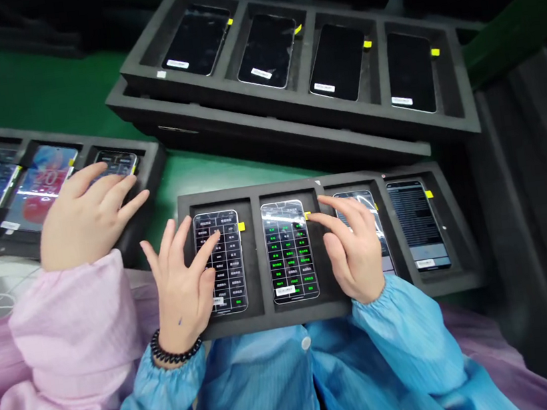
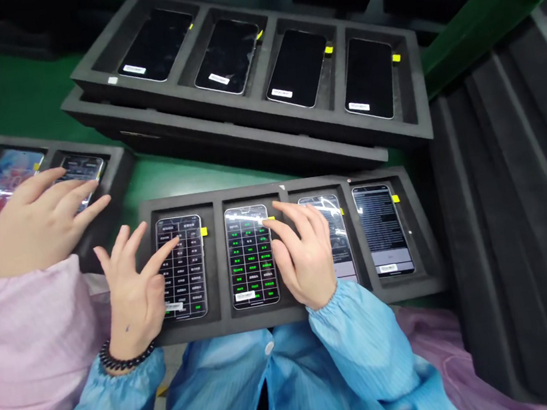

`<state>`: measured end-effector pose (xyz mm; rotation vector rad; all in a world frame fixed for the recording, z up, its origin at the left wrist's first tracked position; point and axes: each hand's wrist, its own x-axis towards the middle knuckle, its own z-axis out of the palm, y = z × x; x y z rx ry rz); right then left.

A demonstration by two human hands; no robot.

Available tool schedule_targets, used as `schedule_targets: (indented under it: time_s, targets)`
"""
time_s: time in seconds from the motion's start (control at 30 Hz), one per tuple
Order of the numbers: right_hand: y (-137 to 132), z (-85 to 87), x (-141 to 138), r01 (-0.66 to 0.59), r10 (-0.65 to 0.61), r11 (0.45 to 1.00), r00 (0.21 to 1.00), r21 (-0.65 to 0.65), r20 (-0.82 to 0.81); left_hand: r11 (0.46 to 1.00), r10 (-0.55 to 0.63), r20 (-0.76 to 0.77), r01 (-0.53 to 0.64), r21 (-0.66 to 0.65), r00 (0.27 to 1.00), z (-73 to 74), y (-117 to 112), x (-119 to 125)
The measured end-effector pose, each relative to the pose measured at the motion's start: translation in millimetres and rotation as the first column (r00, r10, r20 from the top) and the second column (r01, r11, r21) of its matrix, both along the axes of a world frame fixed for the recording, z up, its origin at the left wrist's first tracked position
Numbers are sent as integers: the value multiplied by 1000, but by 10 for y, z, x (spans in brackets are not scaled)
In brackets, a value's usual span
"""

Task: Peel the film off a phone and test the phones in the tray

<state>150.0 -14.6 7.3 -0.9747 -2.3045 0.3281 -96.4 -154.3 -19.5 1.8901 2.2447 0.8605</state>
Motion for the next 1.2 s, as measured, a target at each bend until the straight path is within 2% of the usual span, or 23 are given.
schedule_targets:
  time_s: [0.13, 0.53, 0.77, 1.0, 1.2]
  targets:
    - [0, -22, 15, -15, 15, 1000, 999, 11, -32, 999, 45, -23, -44, 24, 999, 1, 2, 3]
    - [-8, 3, 15, -16, 16, 1000, 999, 17, -33, 988, 62, -38, -67, -141, 997, -12, 20, -4]
    - [-17, 20, 20, -1, 0, 1000, 1000, -14, -18, 990, 114, 49, -109, -92, 992, 38, 0, -5]
    - [-7, 13, 19, 2, -2, 1000, 1000, -24, 4, 988, 128, 28, -125, -87, 991, 52, -72, 25]
    - [16, 59, -78, -94, 94, 996, 994, -11, 60, 976, 188, 67, -179, -125, 980, 11, -65, 0]
